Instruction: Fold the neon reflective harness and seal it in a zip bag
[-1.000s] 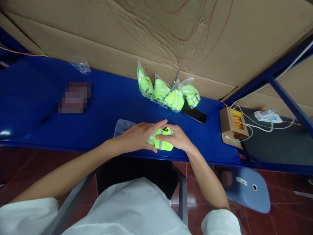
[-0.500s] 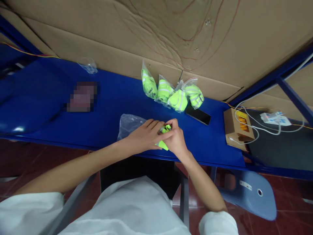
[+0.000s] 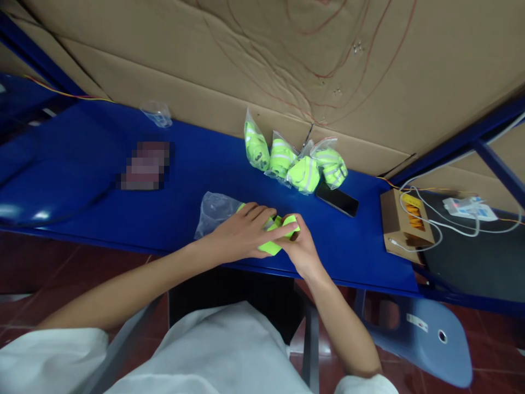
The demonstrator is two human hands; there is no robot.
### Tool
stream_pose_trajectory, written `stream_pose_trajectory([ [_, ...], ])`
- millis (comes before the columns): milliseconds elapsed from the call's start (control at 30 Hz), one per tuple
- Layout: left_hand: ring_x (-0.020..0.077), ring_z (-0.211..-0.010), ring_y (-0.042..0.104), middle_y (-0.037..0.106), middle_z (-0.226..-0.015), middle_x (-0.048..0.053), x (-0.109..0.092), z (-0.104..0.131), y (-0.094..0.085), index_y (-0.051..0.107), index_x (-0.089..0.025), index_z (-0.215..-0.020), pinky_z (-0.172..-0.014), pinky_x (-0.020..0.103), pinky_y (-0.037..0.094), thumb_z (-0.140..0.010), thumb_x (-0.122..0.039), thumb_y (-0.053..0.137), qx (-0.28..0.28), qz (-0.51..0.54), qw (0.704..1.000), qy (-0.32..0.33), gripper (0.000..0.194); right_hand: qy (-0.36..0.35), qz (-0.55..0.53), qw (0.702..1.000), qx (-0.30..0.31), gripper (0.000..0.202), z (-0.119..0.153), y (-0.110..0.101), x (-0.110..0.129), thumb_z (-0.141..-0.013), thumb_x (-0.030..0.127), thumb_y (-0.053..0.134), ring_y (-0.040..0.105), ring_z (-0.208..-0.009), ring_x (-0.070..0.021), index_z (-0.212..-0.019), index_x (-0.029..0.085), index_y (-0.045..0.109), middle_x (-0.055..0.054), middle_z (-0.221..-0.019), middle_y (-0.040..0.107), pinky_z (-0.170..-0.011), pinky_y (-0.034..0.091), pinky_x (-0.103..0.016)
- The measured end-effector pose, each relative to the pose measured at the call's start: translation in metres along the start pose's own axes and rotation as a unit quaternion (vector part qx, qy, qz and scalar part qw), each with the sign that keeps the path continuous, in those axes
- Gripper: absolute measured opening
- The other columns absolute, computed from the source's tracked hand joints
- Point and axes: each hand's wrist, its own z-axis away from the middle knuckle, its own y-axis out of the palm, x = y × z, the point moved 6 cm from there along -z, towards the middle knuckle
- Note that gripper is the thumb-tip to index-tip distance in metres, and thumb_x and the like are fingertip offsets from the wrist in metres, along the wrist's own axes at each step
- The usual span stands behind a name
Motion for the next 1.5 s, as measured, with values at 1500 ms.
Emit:
stream_pose_trajectory([
  [1500, 0.0334, -0.106, 0.067, 0.069, -0.116, 0.013, 0.020, 0.015, 0.012, 0.049, -0.012, -0.149, -0.097, 0.047, 0.043, -0.090, -0.044, 0.078, 0.031, 0.056, 0.997, -0.048, 0.072, -0.182, 0.337, 0.891, 0.243, 0.055, 0.021, 0.043, 0.005, -0.108, 0.064, 0.034, 0.049, -0.141, -0.0335, -0.131, 0.030, 0.072, -0.013, -0.146, 0.058, -0.118, 0.037, -0.058],
])
